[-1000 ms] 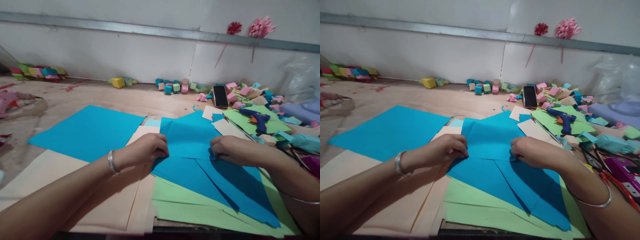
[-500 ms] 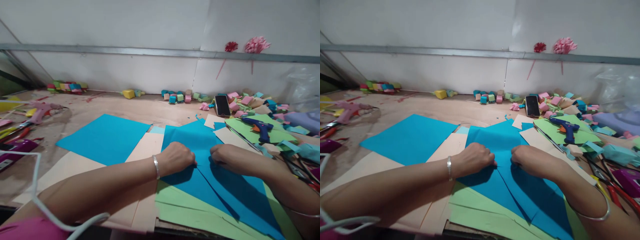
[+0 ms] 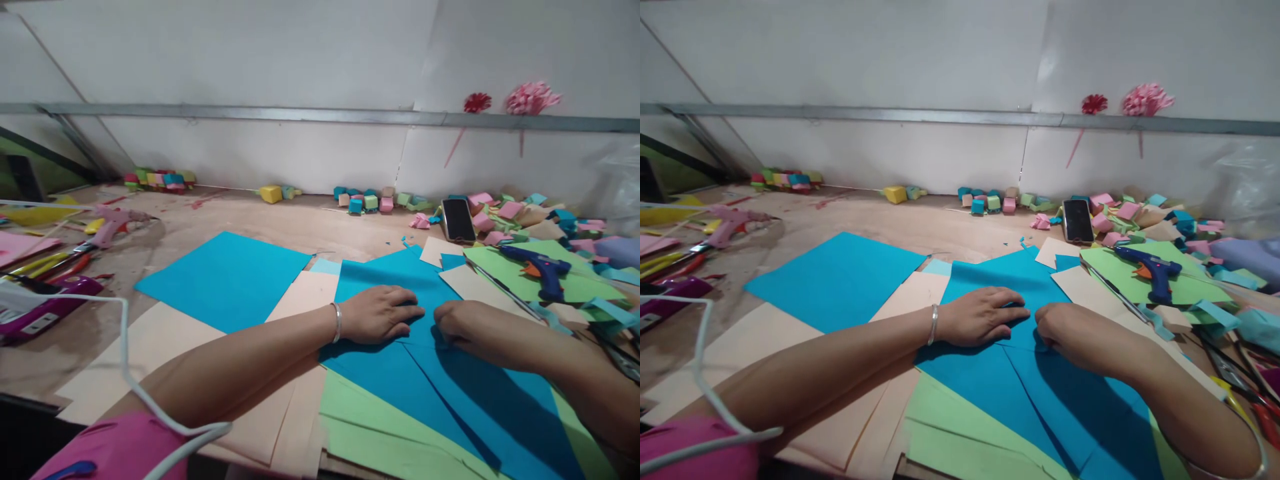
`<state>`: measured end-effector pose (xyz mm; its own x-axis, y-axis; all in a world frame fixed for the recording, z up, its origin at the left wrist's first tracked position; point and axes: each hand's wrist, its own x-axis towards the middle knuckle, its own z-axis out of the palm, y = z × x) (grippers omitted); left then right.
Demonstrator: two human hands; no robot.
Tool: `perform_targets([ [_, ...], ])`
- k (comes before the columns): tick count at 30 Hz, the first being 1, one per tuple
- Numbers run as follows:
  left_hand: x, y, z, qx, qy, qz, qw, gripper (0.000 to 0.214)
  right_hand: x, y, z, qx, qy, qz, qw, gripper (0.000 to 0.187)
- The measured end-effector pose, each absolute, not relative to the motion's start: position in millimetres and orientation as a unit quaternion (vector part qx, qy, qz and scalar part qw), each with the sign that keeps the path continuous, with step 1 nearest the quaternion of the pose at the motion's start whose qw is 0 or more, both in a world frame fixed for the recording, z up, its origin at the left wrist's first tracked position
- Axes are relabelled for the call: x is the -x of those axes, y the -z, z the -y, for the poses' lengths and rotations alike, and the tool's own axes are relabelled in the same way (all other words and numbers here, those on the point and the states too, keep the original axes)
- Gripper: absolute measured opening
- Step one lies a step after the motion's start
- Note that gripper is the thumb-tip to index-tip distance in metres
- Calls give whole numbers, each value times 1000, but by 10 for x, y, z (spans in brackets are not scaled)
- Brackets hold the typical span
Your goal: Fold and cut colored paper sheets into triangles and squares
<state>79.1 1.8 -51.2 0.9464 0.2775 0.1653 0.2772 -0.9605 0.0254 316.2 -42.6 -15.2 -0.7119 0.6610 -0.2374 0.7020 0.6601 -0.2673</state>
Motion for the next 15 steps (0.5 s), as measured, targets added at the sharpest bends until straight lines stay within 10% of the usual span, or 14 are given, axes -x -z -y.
perform_targets([
  [15, -702, 462, -69, -945, -32, -320, 65, 87, -3087, 57, 471, -419, 154, -888, 109, 20],
])
